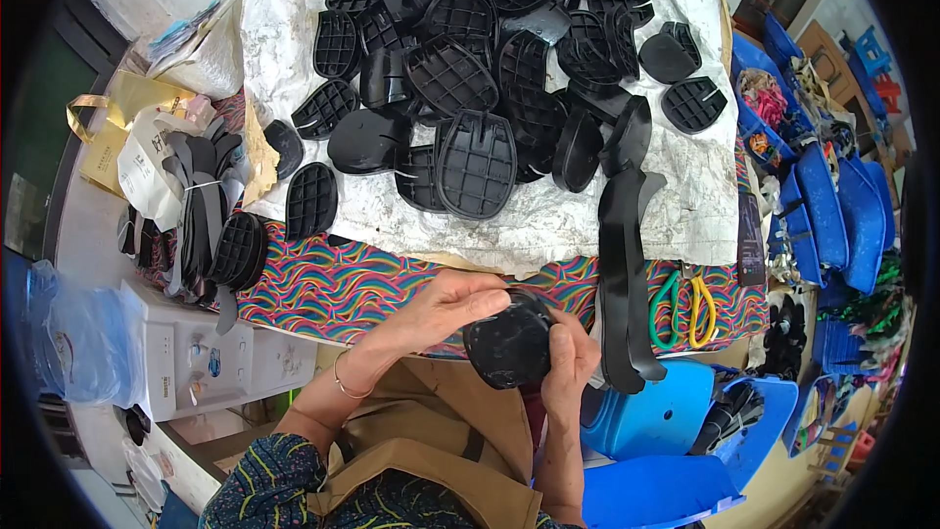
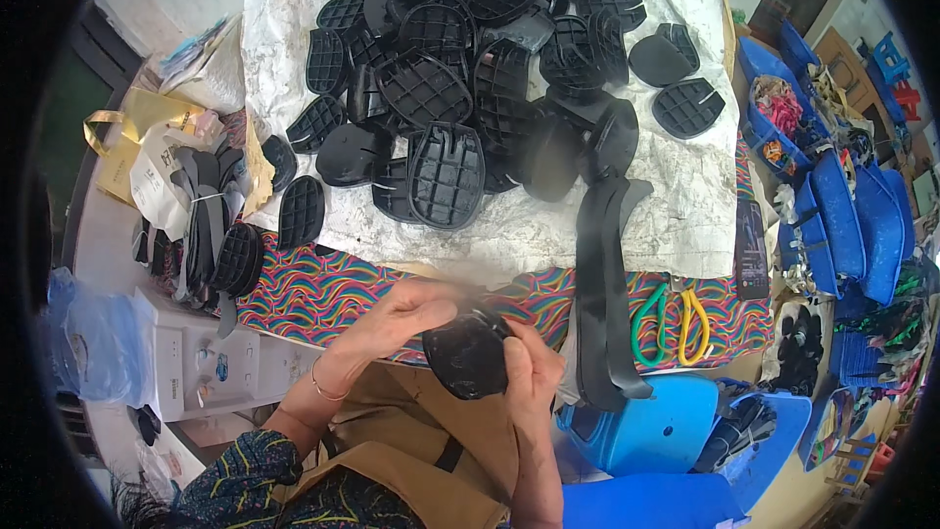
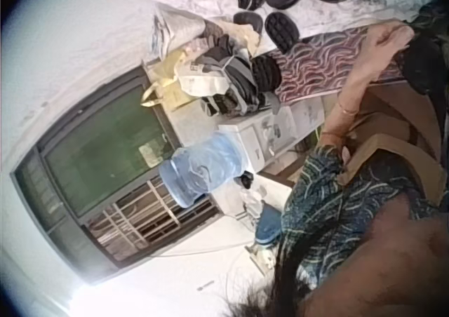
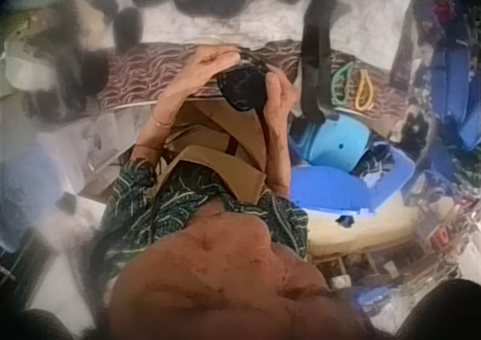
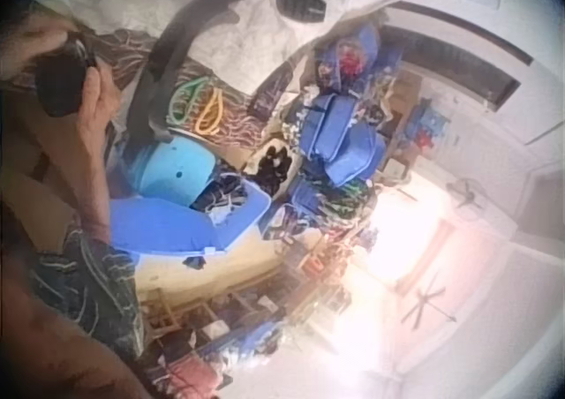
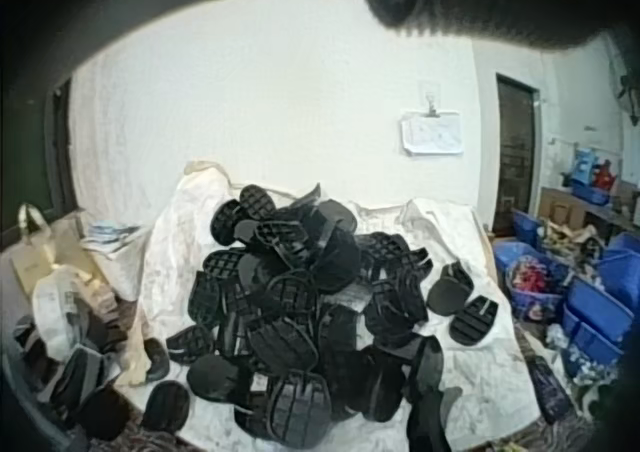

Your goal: The person assembles black plastic slippers by hand. They pick up a sole and a strap, align the strap with the sole, and press the two parts together to form a complete slipper. The process is repeated for multiple units, with the person handling the components one at a time.

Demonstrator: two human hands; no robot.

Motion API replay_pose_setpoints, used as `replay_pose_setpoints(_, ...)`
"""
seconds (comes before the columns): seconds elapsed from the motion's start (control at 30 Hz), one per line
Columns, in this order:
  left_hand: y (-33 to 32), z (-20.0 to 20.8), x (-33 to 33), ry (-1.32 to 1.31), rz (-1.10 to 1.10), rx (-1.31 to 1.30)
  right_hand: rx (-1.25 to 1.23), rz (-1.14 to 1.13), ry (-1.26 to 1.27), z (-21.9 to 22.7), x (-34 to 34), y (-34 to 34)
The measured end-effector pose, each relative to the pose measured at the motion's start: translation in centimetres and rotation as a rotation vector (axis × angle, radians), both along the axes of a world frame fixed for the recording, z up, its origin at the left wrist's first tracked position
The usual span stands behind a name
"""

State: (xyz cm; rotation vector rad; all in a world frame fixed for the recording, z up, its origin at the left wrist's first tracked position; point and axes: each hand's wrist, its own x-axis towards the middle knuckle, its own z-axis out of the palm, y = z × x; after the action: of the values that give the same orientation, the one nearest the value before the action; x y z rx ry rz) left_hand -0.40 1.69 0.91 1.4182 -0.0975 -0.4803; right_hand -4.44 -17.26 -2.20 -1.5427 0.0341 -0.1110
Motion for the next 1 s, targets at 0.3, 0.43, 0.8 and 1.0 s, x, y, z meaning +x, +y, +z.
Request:
replay_pose_setpoints(0.3, 0.2, 0.3, 0.6, 0.169, -0.096, -0.196, 0.032, -0.014, -0.026, -0.9, -0.3, 0.4)
replay_pose_setpoints(0.43, 1.1, 0.8, 1.0, 0.193, -0.248, -0.321, 0.181, -0.069, 0.029, -0.5, 0.1, 0.8)
replay_pose_setpoints(0.8, 1.0, 0.5, -0.3, -0.016, -0.164, -0.200, 0.329, -0.077, 0.032, -1.5, 0.5, 1.7)
replay_pose_setpoints(1.0, -2.0, -0.1, -0.9, 0.142, -0.029, -0.668, 0.444, -0.052, 0.030, -1.1, 0.6, 3.3)
